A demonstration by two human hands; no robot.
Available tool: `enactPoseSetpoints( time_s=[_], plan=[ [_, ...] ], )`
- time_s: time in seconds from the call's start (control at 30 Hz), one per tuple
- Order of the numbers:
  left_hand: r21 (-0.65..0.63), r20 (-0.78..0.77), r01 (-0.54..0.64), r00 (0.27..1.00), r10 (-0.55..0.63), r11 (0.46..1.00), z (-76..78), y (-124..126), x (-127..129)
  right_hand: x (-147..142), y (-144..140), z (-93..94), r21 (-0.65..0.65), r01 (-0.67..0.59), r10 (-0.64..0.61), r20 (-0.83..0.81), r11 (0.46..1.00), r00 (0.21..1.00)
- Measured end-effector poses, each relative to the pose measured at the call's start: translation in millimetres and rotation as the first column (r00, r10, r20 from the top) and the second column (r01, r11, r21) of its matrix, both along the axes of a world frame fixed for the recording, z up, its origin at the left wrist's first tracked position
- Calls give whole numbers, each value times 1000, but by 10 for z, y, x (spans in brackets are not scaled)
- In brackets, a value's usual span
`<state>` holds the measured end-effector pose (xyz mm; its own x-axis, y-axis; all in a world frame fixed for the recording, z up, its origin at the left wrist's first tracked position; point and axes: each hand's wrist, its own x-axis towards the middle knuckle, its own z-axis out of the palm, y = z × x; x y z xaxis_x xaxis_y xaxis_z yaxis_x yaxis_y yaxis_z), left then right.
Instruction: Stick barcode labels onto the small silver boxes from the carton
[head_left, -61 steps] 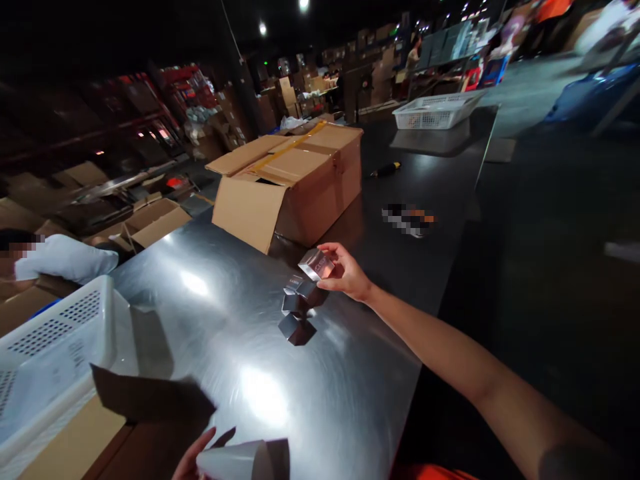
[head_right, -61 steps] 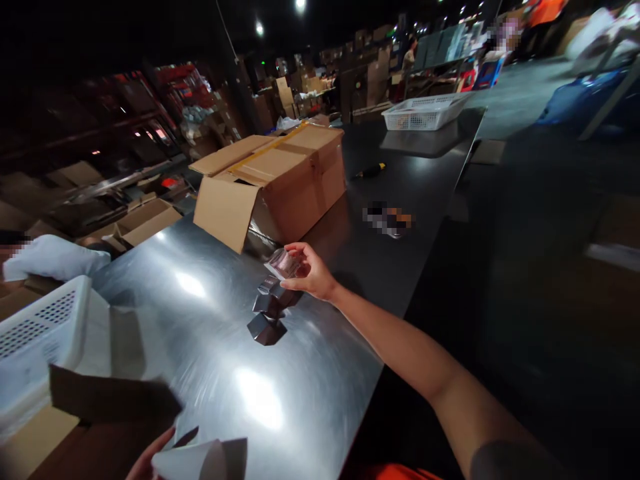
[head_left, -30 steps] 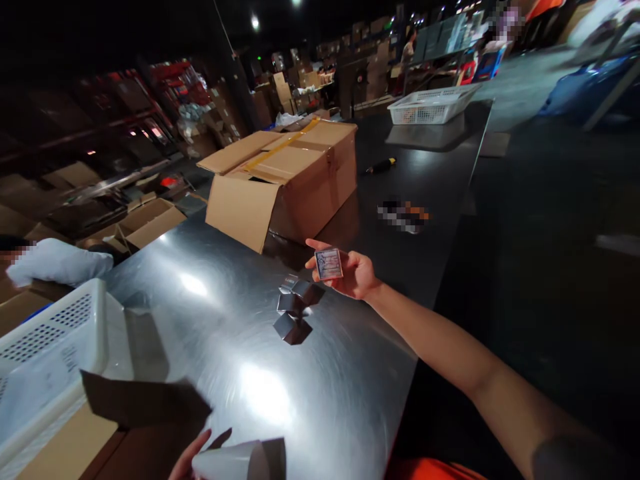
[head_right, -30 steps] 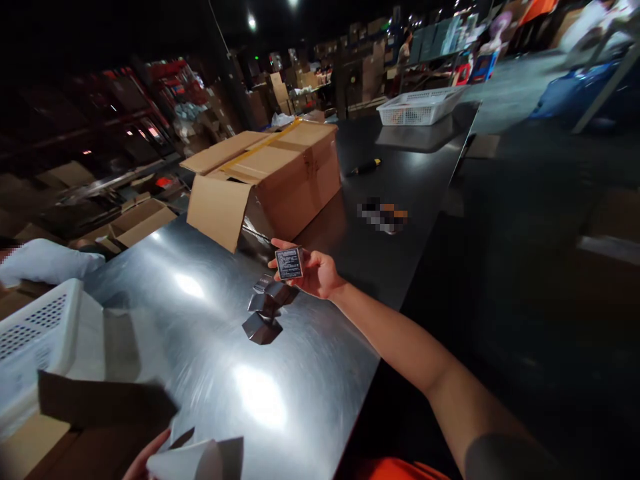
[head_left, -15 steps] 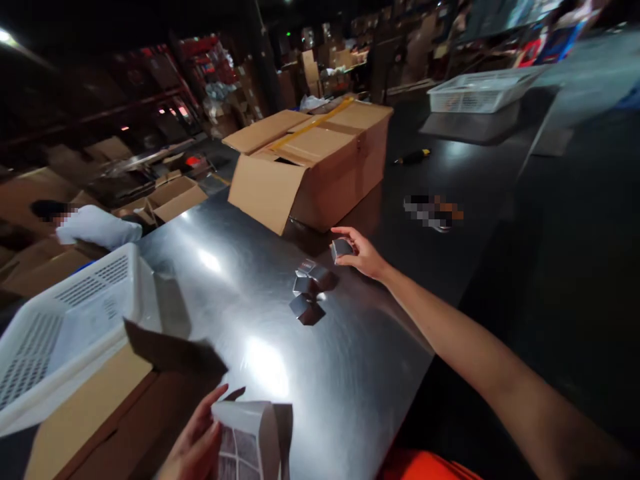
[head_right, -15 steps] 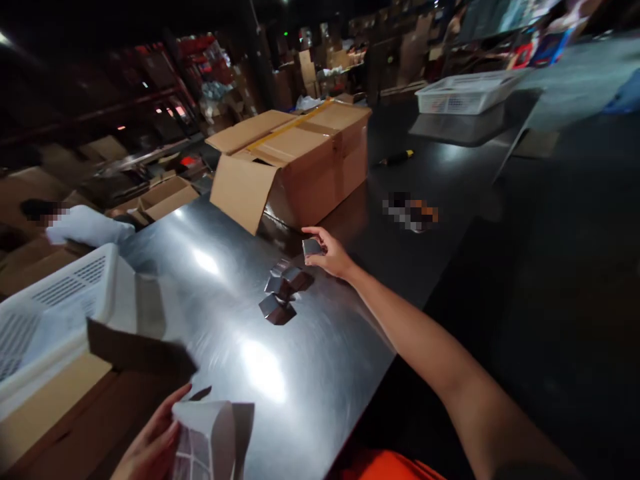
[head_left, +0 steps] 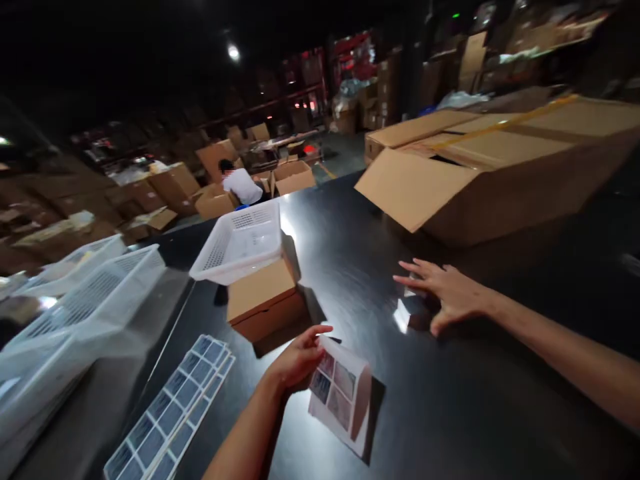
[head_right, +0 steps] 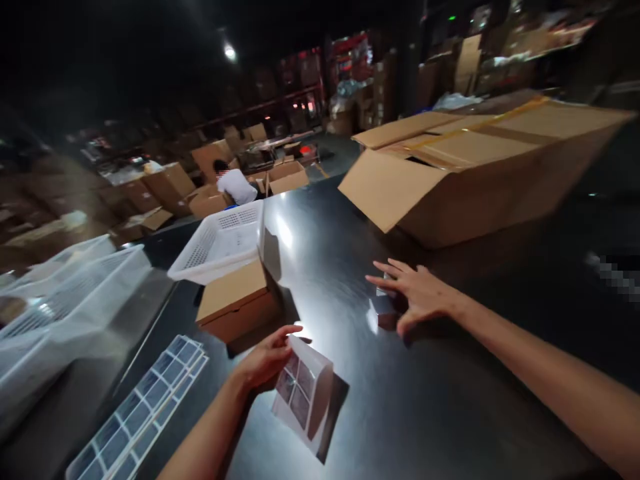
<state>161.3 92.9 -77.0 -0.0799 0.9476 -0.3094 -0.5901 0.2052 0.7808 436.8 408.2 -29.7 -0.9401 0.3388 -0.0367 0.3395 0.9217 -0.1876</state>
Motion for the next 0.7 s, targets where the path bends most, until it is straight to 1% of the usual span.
enactPoseSetpoints(
  time_s=[0.07, 0.2, 0.27, 0.4, 0.47, 0.57, 0.7],
  plan=[
    [29, 31, 19, 999, -20, 999, -66, 34, -32, -151, -42, 8, -4, -64, 64, 43, 998, 997],
    [71, 78, 34, 996, -39, 997, -166, 66, -41, -375, -270, -18, 39, -176, 176, -9, 984, 984],
    [84, 93, 40, 995, -48, 996, -194, 80, -35, -485, -379, -13, 56, -199, 200, -10, 978, 980],
    [100, 108, 41, 993, -51, 994, -203, 111, -32, -754, -524, 58, 35, -197, 194, 62, 980, 979],
    [108, 115, 44, 992, -56, 993, -189, 123, -31, -897, -578, 99, 19, -235, 232, 91, 972, 968],
    [126, 129, 61, 989, -77, 990, -167, 132, -16, -1082, -655, 139, 4, -323, 321, 104, 946, 941],
    [138, 161, 41, 985, -63, 990, -178, 130, 13, -1199, -733, 145, 66, -366, 360, 92, 928, 929]
  ],
)
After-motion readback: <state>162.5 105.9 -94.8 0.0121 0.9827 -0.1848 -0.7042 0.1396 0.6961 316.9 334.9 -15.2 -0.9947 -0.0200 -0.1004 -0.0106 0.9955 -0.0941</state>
